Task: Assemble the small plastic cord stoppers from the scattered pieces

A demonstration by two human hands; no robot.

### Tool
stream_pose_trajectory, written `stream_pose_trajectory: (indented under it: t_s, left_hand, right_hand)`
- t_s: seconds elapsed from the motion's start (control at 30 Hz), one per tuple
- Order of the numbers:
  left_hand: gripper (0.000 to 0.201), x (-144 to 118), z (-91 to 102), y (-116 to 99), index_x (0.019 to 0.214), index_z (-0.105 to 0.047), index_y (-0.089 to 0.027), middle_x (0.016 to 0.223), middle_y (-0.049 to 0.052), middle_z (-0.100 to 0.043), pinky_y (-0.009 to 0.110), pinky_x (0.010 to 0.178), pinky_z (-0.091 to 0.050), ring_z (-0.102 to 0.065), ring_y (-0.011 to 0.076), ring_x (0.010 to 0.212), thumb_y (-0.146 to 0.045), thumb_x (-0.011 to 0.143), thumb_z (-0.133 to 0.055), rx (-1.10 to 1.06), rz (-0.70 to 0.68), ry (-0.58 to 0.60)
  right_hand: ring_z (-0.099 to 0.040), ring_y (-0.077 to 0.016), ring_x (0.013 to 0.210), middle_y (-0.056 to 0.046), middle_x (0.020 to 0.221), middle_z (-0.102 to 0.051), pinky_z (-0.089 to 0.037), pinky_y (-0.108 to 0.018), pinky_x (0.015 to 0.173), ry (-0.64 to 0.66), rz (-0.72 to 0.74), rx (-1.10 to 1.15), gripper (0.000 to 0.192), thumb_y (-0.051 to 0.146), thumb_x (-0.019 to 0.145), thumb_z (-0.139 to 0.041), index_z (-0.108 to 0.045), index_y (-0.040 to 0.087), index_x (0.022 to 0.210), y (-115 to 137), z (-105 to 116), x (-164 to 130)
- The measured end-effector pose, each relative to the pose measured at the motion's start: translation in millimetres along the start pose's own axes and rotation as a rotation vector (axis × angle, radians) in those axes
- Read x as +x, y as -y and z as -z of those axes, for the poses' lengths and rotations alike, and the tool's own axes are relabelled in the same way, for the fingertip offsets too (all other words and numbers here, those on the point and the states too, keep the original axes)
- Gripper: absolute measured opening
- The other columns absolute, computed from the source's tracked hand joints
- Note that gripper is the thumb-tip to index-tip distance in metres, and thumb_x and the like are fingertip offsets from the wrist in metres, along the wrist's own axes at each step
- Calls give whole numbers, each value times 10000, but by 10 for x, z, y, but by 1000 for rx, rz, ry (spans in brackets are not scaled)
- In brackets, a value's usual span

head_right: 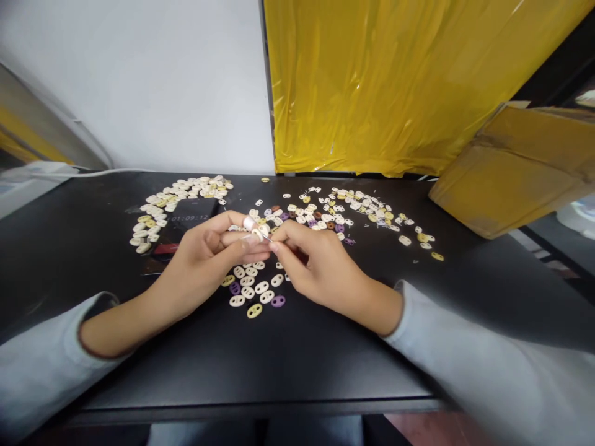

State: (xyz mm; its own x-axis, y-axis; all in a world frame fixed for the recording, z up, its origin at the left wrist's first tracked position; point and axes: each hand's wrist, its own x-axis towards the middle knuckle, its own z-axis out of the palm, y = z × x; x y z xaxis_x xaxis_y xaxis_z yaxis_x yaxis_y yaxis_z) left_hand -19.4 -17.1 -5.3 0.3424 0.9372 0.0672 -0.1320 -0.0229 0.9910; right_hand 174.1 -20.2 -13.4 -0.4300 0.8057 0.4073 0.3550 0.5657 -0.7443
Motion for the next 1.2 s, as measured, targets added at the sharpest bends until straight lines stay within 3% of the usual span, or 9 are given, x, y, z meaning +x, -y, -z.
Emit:
stream_pose_trajectory:
  t_s: [0.27, 0.43, 0.57, 0.7, 0.87, 0.97, 1.1, 1.2]
  left_hand:
    - [153, 52, 28, 71, 920, -586, -162, 827, 13, -768, 250, 833, -601, -754, 153, 871, -232, 864, -710, 34, 42, -3]
    - [87, 78, 30, 106, 914, -599, -154, 801, 10, -728, 230, 780, -565, -729, 137, 834, -140, 859, -664, 187, -66, 32]
    - [70, 79, 29, 93, 920, -622, -144, 812, 4, -683, 213, 727, -539, -686, 114, 789, -119, 858, -643, 268, -149, 37]
    - [68, 79, 30, 88, 922, -630, -147, 847, 9, -669, 220, 732, -531, -667, 116, 806, -147, 859, -653, 282, -177, 23]
    - [89, 68, 36, 48, 931, -640, -146, 853, 21, -672, 246, 729, -517, -644, 132, 796, -195, 862, -668, 361, -200, 0]
    - [86, 56, 69, 7, 935, -649, -158, 839, 20, -669, 253, 665, -482, -617, 137, 750, -218, 873, -647, 492, -215, -4]
    - [59, 37, 129, -31, 872, -665, -181, 711, -24, -611, 259, 573, -387, -511, 114, 612, -162, 842, -617, 836, -283, 38]
    - [117, 25, 152, -46, 844, -667, -186, 743, -22, -634, 261, 624, -411, -535, 121, 643, -111, 804, -587, 952, -360, 101]
  right_hand:
    - [-455, -81, 523, 36, 624, -541, -347, -214, 495, 98, -89, -58, 115, 216, 920, -560, -632, 161, 850, -28, 97, 35]
    - [-410, -77, 460, 83, 533, -475, -298, -205, 452, 170, -168, -119, 50, 187, 879, -579, -566, 191, 927, -54, 148, 46]
    - [-357, -76, 457, 112, 539, -403, -277, -198, 452, 188, -130, -63, 263, 164, 893, -560, -490, 227, 1138, -47, 165, 42]
    - [-369, -69, 447, 105, 539, -416, -278, -182, 424, 207, -162, 33, 163, 196, 911, -572, -501, 237, 1052, -39, 177, 43]
    - [-453, -75, 372, 77, 535, -548, -364, -175, 361, 295, -371, 281, 73, 264, 939, -550, -486, 229, 940, -31, 252, 96]
    - [-465, -70, 361, 65, 539, -578, -377, -173, 351, 362, -430, 289, 70, 257, 927, -571, -520, 216, 901, -65, 346, 130]
    - [-493, -71, 358, 51, 549, -598, -338, -173, 339, 430, -461, 200, 114, 306, 921, -611, -583, 196, 931, -139, 465, 144]
    - [-491, -73, 371, 45, 565, -594, -339, -192, 359, 375, -444, 172, 176, 358, 930, -606, -606, 187, 972, -187, 531, 155]
